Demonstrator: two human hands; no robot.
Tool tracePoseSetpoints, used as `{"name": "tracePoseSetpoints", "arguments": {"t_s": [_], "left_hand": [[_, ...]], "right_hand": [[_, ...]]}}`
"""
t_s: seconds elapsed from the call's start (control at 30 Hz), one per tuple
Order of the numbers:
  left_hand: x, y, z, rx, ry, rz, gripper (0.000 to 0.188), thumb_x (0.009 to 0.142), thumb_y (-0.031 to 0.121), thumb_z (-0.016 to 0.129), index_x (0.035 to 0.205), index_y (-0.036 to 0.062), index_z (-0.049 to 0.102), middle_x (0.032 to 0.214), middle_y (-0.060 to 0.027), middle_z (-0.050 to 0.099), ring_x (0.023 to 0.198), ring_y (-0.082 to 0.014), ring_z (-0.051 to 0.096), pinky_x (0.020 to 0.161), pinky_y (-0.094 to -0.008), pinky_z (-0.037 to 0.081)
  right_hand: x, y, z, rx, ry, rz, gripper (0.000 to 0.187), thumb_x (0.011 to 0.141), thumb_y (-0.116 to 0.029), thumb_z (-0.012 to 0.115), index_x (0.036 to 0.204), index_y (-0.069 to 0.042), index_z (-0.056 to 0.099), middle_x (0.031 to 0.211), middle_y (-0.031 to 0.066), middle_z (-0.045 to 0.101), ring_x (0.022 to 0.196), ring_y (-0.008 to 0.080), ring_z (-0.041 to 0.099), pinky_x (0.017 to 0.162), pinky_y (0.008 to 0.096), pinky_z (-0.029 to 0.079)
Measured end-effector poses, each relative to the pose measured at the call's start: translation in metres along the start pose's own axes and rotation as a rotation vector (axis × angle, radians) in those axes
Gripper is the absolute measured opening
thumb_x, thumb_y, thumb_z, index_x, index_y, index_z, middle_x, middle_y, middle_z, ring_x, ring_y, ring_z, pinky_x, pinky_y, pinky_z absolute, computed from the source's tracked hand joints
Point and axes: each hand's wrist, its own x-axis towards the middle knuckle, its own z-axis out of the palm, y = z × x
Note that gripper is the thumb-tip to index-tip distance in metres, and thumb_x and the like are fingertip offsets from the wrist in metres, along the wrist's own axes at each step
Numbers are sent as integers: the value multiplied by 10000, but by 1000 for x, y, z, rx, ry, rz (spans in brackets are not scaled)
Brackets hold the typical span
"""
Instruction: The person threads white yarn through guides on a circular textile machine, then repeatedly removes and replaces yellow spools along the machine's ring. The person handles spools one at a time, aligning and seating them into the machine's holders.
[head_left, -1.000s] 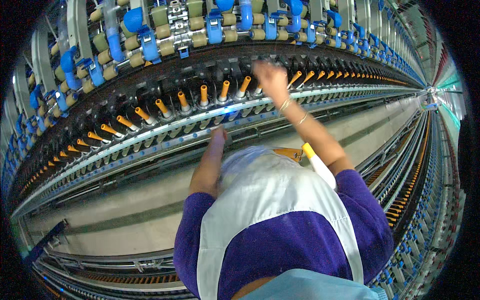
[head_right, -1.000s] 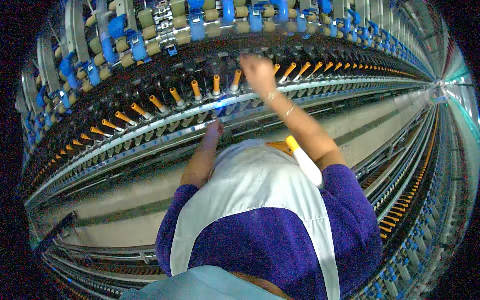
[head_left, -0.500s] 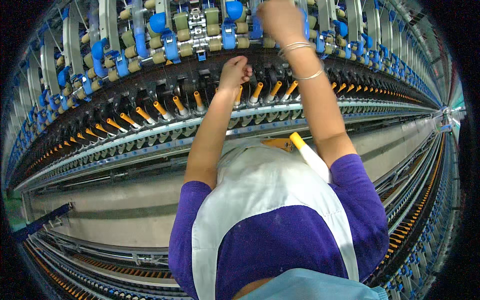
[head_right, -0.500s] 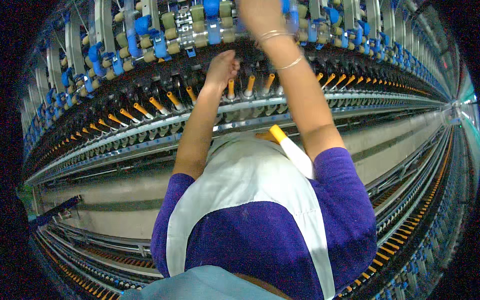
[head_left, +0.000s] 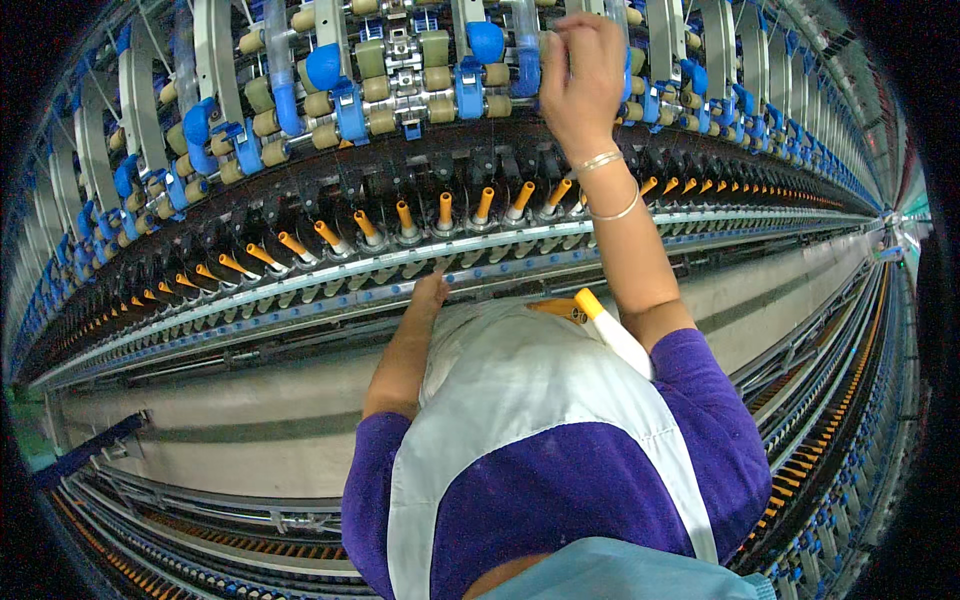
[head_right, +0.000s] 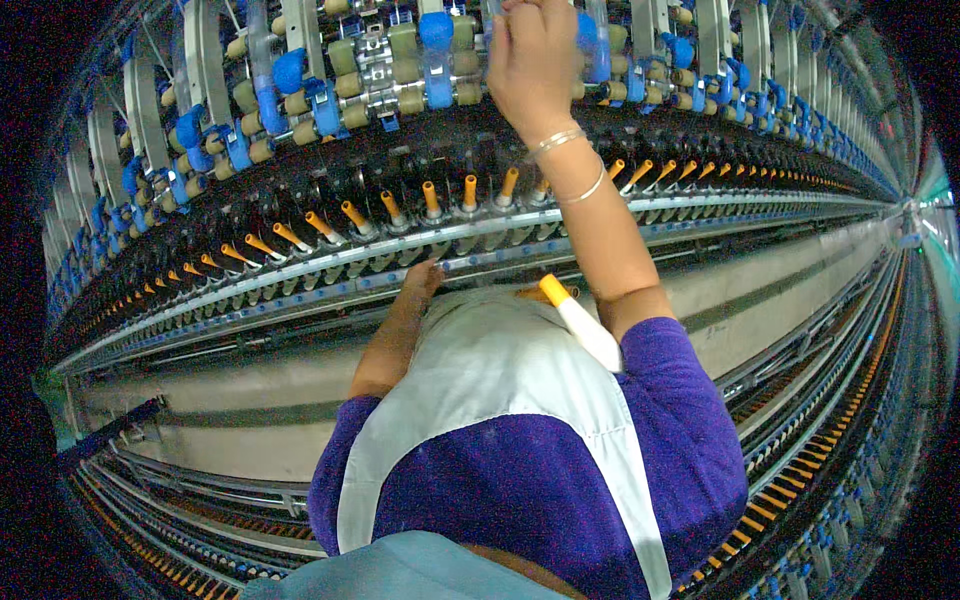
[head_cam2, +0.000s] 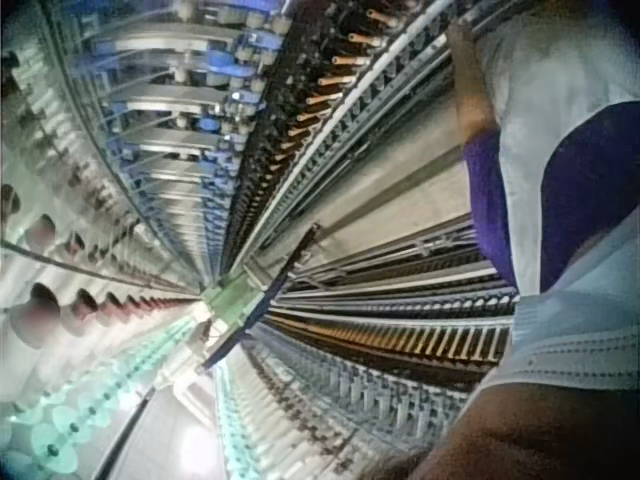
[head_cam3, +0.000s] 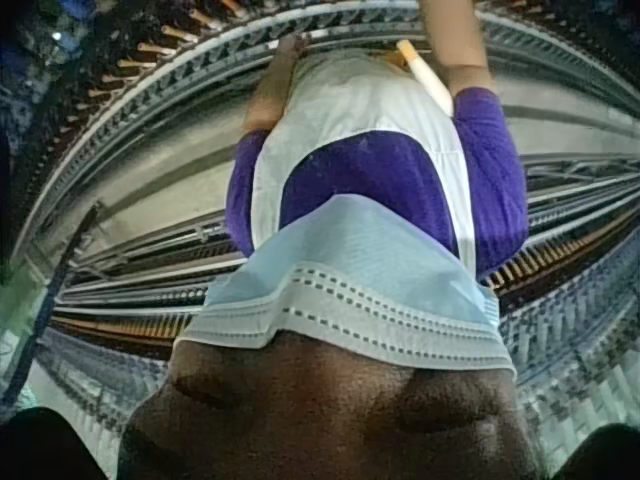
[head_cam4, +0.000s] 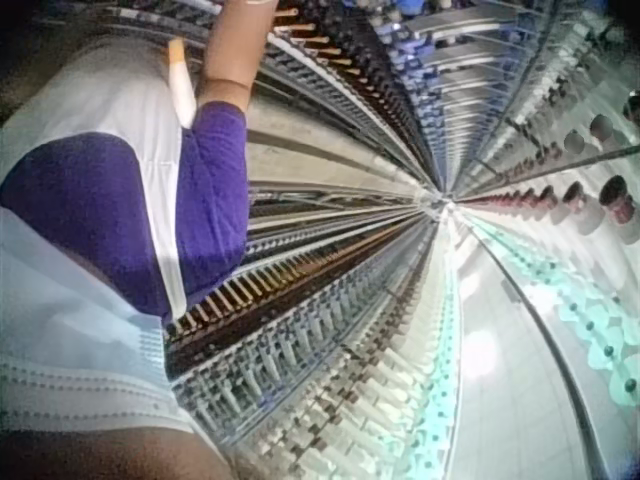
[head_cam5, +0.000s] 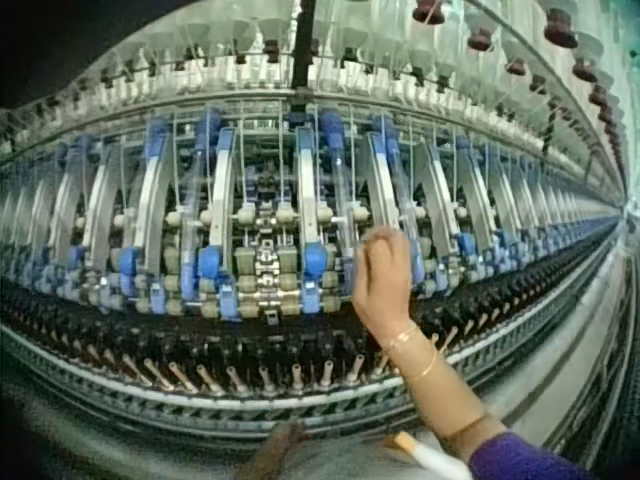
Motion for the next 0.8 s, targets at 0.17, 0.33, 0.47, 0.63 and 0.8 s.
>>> {"name": "tracePoseSetpoints", "arguments": {"t_s": [0.17, 0.33, 0.47, 0.63, 0.8], "left_hand": [[37, -27, -17, -213, -124, 160, 221, 841, 108, 614, 1029, 11, 551, 958, -66, 578, 880, -203, 571, 823, -316, 473], [-3, -12, -8, -432, -261, 196, 112, 886, 82, 558, 971, 15, 529, 940, -78, 577, 919, -219, 574, 823, -337, 480], [-66, 18, 17, 121, -147, 98, 143, 924, 134, 515, 986, 5, 511, 899, -112, 517, 925, -236, 541, 773, -362, 458], [-137, 38, 80, 777, -4, 677, 436, 952, 162, 446, 1332, -15, 328, 1248, -227, 482, 1143, -324, 487, 958, -366, 381], [-123, 112, 144, 536, 149, 1230, 463, 976, 204, 401, 1365, -11, 271, 1272, -237, 464, 1146, -288, 491, 933, -295, 369]], "right_hand": [[-31, -1, -45, 166, 4, 90, 58, 787, -30, 609, 802, -32, 553, 890, 119, 594, 820, 282, 554, 718, 354, 447], [-72, 20, -78, 182, -67, 367, 87, 817, -46, 613, 766, -18, 550, 830, 94, 603, 723, 212, 573, 641, 283, 457], [-89, 23, -103, 224, -66, 362, 68, 837, -51, 606, 799, -3, 574, 822, 78, 589, 679, 178, 546, 616, 279, 447], [-116, 17, -122, 264, -117, 752, 114, 883, -114, 576, 844, -7, 587, 787, 80, 592, 645, 144, 544, 571, 256, 430], [-157, 2, -114, 448, -513, 647, 95, 848, -104, 611, 872, -13, 626, 799, 81, 634, 679, 222, 595, 600, 292, 461]]}}
